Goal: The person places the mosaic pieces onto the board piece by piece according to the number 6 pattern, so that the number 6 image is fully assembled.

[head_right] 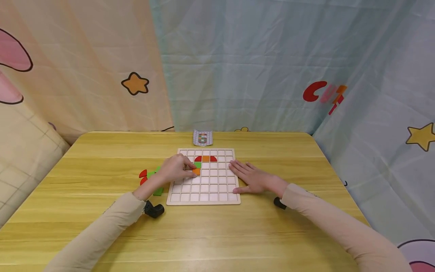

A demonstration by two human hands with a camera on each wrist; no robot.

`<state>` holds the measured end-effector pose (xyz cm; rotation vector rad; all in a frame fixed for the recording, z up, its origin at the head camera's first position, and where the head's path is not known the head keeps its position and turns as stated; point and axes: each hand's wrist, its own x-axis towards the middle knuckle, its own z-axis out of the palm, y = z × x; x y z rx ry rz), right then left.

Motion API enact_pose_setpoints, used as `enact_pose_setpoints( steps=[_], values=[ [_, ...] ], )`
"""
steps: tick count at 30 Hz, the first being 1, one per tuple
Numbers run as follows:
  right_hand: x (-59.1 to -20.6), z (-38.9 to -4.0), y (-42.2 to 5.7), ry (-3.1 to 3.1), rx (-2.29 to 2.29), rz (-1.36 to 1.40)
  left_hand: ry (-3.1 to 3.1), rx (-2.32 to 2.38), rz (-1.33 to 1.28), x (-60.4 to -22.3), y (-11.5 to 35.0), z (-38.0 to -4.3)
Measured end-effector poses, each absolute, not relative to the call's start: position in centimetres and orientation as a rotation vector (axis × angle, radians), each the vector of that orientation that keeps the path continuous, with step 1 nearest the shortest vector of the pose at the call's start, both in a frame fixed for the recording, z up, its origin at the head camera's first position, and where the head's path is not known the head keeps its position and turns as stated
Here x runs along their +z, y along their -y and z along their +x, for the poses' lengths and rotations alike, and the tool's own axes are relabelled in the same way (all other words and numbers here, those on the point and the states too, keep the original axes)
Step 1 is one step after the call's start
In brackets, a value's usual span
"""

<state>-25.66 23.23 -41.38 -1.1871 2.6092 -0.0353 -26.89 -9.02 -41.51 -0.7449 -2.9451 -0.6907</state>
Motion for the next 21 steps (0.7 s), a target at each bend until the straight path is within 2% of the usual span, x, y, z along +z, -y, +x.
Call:
enact_pose_setpoints(
  steps=[21],
  values=[
    [-41.49, -25.75, -23.28, -2.614, -0.04, -1.18, 2.931, -0.755, -0.77, -41.56, 8.91, -26.73]
  ],
)
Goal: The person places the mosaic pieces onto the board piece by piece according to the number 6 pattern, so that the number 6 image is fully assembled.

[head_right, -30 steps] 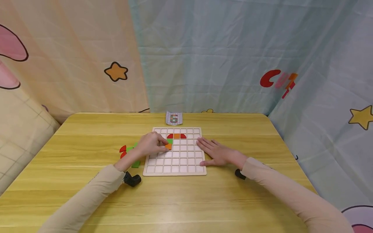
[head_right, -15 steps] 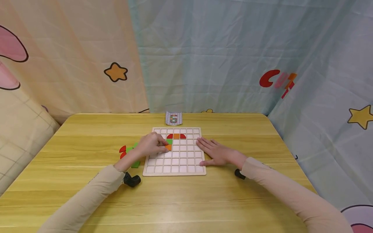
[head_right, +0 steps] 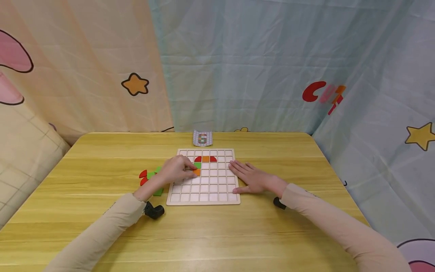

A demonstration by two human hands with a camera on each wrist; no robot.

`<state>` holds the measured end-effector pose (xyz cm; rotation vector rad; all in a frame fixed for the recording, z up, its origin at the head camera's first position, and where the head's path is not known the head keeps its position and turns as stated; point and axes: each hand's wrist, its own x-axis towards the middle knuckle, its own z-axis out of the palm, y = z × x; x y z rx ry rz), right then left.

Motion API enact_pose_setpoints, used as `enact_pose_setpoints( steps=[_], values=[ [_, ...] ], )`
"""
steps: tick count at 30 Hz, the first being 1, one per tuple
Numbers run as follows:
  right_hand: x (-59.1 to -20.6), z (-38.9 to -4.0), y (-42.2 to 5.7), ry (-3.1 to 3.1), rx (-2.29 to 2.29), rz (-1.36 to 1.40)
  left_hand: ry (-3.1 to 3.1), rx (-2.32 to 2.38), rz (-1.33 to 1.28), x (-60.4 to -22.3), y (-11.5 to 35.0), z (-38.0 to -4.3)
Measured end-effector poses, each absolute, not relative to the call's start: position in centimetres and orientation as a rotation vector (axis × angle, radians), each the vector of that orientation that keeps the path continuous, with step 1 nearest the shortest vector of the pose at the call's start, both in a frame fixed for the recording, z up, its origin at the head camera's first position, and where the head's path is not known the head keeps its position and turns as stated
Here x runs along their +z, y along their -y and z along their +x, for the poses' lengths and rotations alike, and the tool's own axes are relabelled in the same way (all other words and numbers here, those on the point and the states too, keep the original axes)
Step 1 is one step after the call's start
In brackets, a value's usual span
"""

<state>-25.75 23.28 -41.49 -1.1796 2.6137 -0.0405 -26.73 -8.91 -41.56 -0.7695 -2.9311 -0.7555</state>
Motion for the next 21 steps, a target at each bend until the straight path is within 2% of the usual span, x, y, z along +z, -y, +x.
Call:
enact_pose_setpoints(
  steps=[21],
  values=[
    [-41.66, -25.85, -23.26, -2.613, -0.048, -1.171, 2.921, -0.762, -0.78, -41.49, 8.97, -26.47]
  ],
)
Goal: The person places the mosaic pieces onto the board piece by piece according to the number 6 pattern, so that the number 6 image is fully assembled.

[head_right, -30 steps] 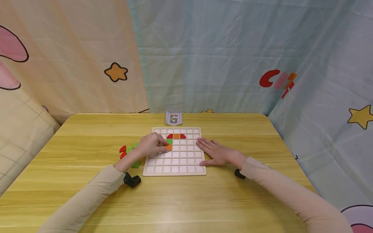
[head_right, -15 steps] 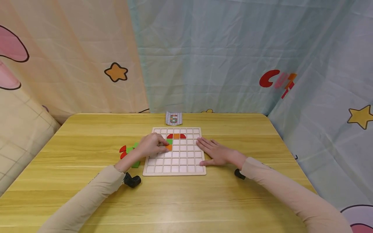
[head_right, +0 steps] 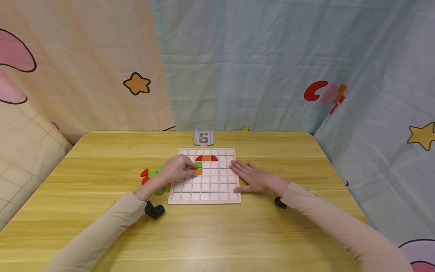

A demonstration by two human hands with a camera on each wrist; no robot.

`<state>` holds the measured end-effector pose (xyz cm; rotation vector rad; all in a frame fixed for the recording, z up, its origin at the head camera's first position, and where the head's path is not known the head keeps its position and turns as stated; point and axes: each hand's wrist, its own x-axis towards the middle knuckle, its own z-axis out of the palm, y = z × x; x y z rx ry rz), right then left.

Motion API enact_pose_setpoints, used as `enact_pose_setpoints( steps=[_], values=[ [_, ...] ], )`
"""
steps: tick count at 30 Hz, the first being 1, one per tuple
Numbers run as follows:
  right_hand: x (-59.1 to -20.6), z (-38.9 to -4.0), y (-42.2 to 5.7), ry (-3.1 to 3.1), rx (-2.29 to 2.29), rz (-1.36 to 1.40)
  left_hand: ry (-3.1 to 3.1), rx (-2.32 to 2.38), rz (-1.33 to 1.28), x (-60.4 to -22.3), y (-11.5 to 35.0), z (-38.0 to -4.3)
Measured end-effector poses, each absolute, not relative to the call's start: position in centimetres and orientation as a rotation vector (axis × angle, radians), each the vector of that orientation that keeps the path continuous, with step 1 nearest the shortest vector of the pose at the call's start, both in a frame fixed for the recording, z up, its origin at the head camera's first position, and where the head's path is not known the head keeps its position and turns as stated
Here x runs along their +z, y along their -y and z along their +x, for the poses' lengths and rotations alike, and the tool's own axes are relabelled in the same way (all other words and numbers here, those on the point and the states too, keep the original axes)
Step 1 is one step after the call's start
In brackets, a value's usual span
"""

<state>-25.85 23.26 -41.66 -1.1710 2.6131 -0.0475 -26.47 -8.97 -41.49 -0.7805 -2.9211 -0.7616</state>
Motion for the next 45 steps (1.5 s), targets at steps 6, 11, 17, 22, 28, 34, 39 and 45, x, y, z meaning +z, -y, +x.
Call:
enact_pose_setpoints(
  steps=[6, 11, 17, 22, 28, 34, 39, 45],
  values=[
    [-41.7, -26.0, -23.3, -2.615, -0.042, -1.167, 2.931, -0.756, -0.749, -40.6, 9.5, -26.3],
    [-41.9, -26.1, -23.4, -2.607, -0.023, -1.156, 2.975, -0.773, -0.661, -39.6, 10.8, -25.6],
    [-41.9, -26.0, -23.4, -2.608, -0.023, -1.161, 2.948, -0.73, -0.623, -39.0, 13.0, -25.2],
    [-41.9, -25.9, -23.3, -2.604, -0.032, -1.173, 2.935, -0.723, -0.616, -38.9, 15.1, -24.9],
    [-42.0, -25.8, -23.4, -2.613, -0.04, -1.178, 2.961, -0.719, -0.592, -39.7, 17.2, -25.0],
    [-42.0, -25.8, -23.3, -2.611, -0.022, -1.181, 2.981, -0.732, -0.558, -40.5, 18.6, -25.1],
    [-41.9, -25.7, -23.4, -2.611, -0.035, -1.184, 2.993, -0.736, -0.522, -40.8, 19.0, -25.3],
    [-42.0, -25.8, -23.5, -2.62, -0.047, -1.202, 3.024, -0.73, -0.451, -40.9, 18.9, -25.6]
  ],
)
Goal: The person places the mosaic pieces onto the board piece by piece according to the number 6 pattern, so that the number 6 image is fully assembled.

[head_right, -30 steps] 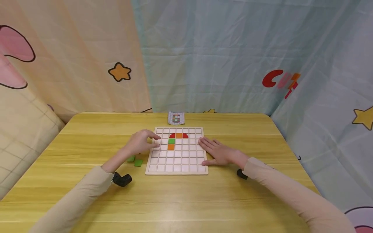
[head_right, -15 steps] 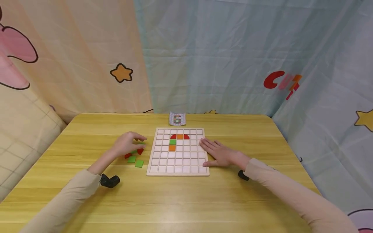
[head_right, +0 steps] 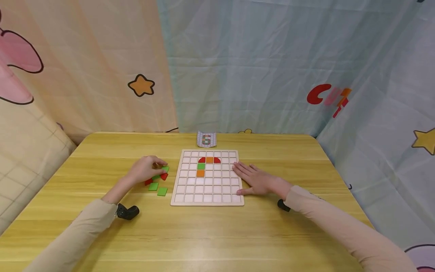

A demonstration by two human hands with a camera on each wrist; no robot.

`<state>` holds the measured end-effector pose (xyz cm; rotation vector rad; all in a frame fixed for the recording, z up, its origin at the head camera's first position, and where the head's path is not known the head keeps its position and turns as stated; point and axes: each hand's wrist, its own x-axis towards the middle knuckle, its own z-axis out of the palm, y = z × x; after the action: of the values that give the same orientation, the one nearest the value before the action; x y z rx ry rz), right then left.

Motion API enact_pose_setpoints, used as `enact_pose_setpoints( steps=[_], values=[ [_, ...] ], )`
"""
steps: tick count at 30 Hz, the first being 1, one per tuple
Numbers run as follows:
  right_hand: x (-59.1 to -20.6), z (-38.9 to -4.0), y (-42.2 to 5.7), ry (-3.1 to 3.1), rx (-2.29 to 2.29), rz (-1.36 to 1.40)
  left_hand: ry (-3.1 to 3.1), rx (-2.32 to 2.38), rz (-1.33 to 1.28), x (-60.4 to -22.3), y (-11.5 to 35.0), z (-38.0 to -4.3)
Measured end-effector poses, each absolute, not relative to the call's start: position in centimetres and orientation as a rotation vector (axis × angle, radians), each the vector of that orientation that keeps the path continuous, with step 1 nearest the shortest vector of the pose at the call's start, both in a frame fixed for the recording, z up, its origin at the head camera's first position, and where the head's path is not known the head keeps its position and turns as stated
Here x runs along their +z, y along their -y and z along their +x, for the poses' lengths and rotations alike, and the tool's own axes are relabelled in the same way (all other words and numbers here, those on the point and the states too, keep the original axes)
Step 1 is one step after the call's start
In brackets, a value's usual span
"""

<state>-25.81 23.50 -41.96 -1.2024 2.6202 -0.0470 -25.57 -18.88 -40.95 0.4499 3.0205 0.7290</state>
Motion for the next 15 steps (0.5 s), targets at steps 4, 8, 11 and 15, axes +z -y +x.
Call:
enact_pose_setpoints(
  steps=[4, 8, 11, 15],
  values=[
    [-41.92, -25.84, -23.44, -2.617, -0.037, -1.2, -3.019, 0.741, 0.409, -40.96, 18.63, -25.74],
    [-41.7, -25.72, -23.33, -2.605, -0.029, -1.18, -3.017, 0.755, 0.385, -41.16, 18.46, -26.02],
    [-41.59, -25.63, -23.28, -2.6, -0.032, -1.177, -3.011, 0.758, 0.371, -41.29, 18.42, -26.19],
    [-41.56, -25.62, -23.31, -2.602, -0.04, -1.173, -3.015, 0.773, 0.359, -41.32, 18.42, -26.35]
  ],
)
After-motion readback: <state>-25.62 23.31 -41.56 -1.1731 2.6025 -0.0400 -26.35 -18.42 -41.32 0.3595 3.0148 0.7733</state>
